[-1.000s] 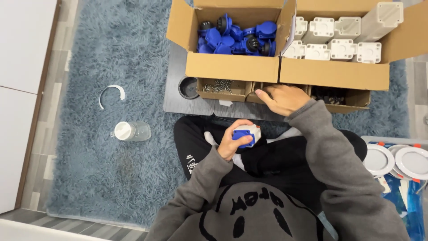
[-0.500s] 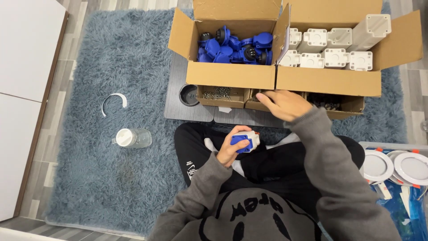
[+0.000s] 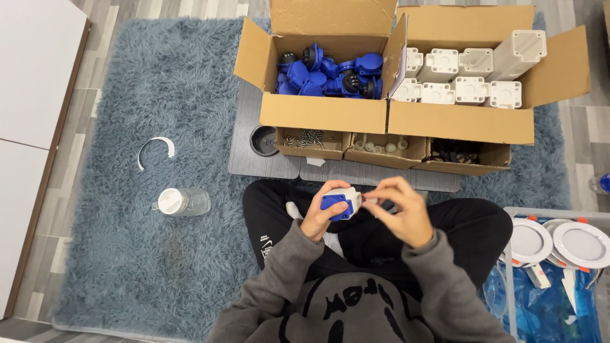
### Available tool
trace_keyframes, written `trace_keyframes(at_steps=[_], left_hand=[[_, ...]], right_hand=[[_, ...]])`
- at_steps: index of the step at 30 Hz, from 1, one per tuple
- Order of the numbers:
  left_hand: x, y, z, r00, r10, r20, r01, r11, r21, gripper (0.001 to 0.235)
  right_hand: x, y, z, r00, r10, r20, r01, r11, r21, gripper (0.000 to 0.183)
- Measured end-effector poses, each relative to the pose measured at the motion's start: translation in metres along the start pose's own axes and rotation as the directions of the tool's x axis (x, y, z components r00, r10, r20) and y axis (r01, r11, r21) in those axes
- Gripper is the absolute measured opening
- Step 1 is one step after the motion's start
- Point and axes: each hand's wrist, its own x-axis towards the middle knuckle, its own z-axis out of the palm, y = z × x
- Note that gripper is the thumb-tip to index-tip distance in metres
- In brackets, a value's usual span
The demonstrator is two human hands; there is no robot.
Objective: Assembling downlight housings by connecting plastic components and using a screwdriver to fasten them.
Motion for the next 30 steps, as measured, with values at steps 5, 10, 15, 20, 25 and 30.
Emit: trace_keyframes(at_steps=[5,10,15,20,25,30], left_hand=[[-0.004,0.010,0.010,1.000,0.016,0.002,-0.016,0.999,0.049,0.056],[-0.005,0.008,0.011,0.999,0.023,0.027,-0.026,0.991,0.130,0.056],[-0.006,0.011,0.013,0.999,0.022,0.048,-0.031,0.984,0.177,0.057],[-0.007,0.016,0.018,0.998,0.017,0.064,-0.030,0.978,0.209,0.059],[-0.002,0.008,0.011,0.988,0.024,0.153,-0.070,0.949,0.306,0.066],[-0.003,0.015,0.015,0.981,0.026,0.194,-0.104,0.908,0.406,0.070]], right_hand=[[-0.023,0.004,0.017,0.999,0.046,0.008,-0.046,0.994,0.104,0.027],[-0.025,-0.003,0.017,0.998,0.034,-0.045,-0.029,0.993,0.113,0.029],[-0.025,-0.008,0.010,0.998,0.042,-0.040,-0.037,0.993,0.114,0.026],[-0.029,-0.006,0.010,0.999,0.022,-0.041,-0.021,0.999,0.038,0.025],[-0.033,0.004,0.009,0.997,0.052,-0.056,-0.049,0.997,0.067,0.019],[-0.049,0.029,0.022,0.986,0.153,-0.073,-0.131,0.961,0.243,0.015]])
